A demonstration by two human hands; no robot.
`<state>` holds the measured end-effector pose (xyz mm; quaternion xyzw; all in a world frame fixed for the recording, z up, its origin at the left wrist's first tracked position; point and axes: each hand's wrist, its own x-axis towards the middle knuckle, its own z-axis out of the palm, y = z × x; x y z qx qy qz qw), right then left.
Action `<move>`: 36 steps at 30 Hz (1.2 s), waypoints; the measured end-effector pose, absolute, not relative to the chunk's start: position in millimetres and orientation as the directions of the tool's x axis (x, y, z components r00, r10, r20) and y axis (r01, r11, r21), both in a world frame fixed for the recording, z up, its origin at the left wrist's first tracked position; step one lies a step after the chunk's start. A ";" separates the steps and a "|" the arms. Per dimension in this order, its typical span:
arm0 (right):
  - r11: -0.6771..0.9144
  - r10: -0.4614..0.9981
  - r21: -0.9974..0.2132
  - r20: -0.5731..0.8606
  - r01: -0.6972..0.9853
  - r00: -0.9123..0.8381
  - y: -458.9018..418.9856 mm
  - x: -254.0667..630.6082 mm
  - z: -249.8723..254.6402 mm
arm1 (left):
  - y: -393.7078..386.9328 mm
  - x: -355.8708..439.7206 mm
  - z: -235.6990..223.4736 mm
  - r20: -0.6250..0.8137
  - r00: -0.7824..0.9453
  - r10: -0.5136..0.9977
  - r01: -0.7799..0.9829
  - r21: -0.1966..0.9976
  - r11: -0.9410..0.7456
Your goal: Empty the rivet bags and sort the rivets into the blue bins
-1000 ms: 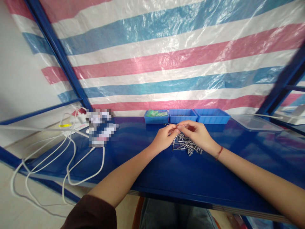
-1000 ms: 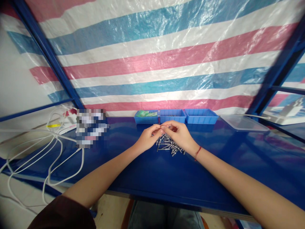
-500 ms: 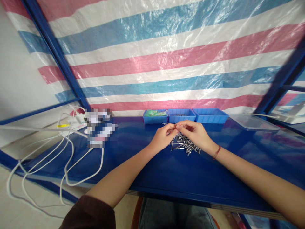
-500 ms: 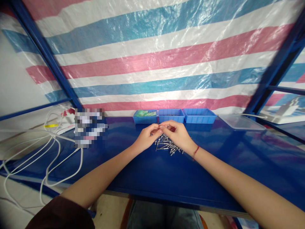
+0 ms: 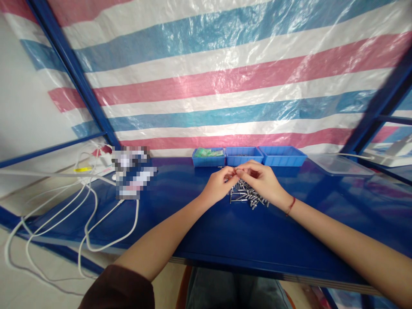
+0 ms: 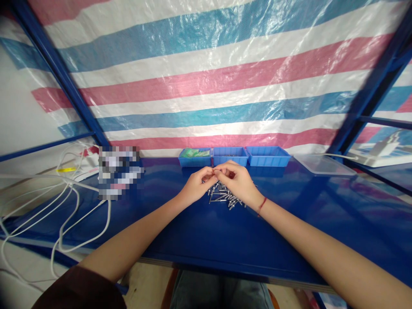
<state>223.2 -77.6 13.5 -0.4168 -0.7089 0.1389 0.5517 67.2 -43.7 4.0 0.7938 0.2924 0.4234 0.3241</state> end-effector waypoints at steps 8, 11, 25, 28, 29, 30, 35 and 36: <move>0.640 0.693 -0.486 0.699 0.595 -0.174 -75.3 235.5 15.3 | -36.0 65.2 -2.3 0.535 0.402 0.743 0.237 0.723 -0.649; 0.651 0.695 -0.463 0.681 0.601 -0.229 -73.9 237.9 12.9 | -35.1 64.4 -1.9 0.543 0.374 0.752 0.248 0.723 -0.645; -0.005 0.644 -0.636 0.588 0.772 0.489 -19.9 330.3 -0.7 | -42.3 58.5 0.8 0.467 0.624 0.626 0.541 0.320 -0.778; -0.104 0.634 -0.561 0.599 0.821 0.490 -15.3 348.0 -6.3 | -44.2 59.8 -0.9 0.395 0.672 0.627 0.560 0.283 -0.778; -0.115 0.635 -0.553 0.598 0.825 0.489 -14.8 349.9 -7.7 | -44.3 60.2 -1.3 0.383 0.679 0.626 0.560 0.281 -0.780; -0.118 0.637 -0.550 0.597 0.827 0.488 -14.7 350.2 -8.5 | -44.2 60.4 -1.6 0.377 0.684 0.624 0.558 0.280 -0.781; -0.138 0.658 -0.504 0.597 0.853 0.459 -20.0 339.0 -3.1 | -44.4 59.3 0.9 0.384 0.684 0.620 0.552 0.284 -0.784; -0.139 0.663 -0.494 0.598 0.858 0.451 -22.0 335.9 -0.9 | -45.0 58.8 2.0 0.386 0.687 0.616 0.544 0.288 -0.788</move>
